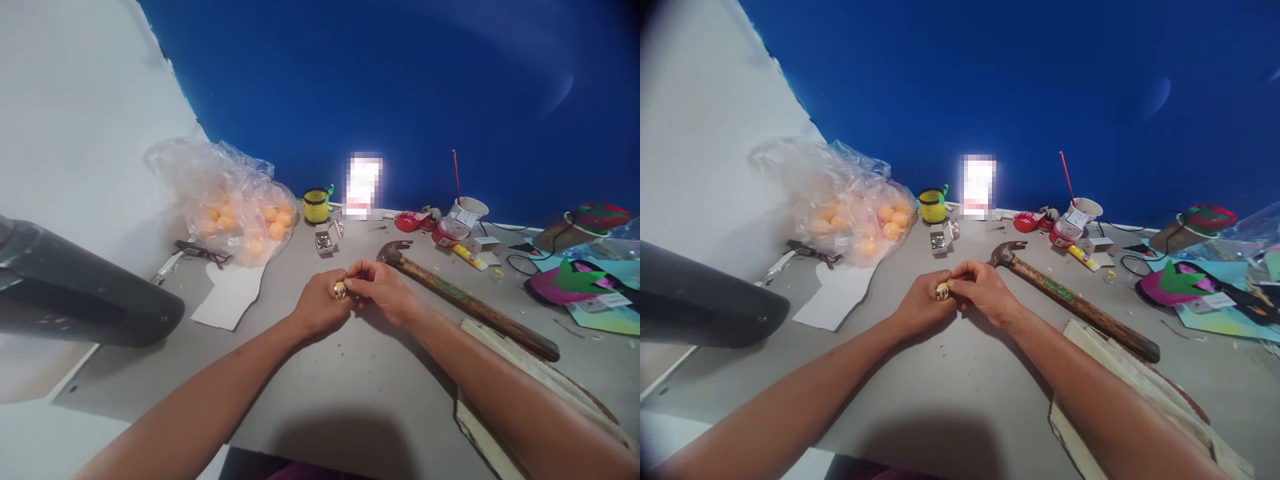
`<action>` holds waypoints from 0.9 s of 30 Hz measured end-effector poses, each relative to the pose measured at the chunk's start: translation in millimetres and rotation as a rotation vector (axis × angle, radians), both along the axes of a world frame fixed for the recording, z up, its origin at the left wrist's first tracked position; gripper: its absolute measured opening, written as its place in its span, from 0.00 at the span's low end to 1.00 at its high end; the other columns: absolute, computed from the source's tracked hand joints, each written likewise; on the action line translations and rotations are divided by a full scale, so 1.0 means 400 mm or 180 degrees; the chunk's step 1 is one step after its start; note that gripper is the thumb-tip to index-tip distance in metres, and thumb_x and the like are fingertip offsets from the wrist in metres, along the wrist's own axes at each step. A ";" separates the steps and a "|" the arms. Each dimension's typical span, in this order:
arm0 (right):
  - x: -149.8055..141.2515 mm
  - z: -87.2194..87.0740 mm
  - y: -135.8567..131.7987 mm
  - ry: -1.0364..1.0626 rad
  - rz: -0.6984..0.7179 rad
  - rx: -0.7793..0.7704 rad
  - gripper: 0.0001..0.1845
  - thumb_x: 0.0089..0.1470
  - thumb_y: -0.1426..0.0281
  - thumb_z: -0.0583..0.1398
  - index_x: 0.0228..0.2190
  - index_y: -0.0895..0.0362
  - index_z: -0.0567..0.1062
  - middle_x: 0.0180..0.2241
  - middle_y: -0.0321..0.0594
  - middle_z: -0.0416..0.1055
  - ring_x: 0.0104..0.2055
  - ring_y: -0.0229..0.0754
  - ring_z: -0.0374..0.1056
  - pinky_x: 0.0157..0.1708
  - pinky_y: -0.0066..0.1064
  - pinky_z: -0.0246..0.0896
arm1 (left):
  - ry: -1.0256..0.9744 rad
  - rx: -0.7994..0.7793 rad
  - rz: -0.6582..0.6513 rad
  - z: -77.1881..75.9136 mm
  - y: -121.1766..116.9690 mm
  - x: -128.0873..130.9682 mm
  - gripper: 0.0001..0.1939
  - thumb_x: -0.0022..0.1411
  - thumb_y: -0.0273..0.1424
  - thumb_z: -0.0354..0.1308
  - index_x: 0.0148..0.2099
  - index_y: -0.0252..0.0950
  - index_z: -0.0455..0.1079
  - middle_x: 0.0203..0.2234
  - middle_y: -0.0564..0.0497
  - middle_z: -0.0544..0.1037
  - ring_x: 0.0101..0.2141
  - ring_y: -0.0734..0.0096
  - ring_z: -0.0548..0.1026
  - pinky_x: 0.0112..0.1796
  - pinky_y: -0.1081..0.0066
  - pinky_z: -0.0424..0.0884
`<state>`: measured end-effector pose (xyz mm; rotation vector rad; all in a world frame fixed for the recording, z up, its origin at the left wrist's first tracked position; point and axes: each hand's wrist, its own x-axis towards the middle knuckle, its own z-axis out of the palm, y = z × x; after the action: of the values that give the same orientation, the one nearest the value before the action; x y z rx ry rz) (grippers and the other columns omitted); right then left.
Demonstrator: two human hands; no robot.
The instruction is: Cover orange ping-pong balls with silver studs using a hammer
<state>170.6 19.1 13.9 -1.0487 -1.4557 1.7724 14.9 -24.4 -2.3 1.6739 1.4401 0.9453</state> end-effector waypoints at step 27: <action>0.168 0.058 0.159 -0.3911 -0.0503 0.2121 0.20 0.50 0.52 0.68 0.38 0.53 0.76 0.43 0.47 0.79 0.43 0.52 0.72 0.35 0.34 0.55 | -0.1678 -0.0626 -0.0003 0.013 0.028 -0.044 0.12 0.59 0.40 0.57 0.33 0.36 0.67 0.26 0.54 0.68 0.23 0.77 0.62 0.25 0.72 0.58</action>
<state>237.9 82.7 37.1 -1.8614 -2.2803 0.2855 -2.8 -13.1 2.9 1.1664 1.1293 1.1029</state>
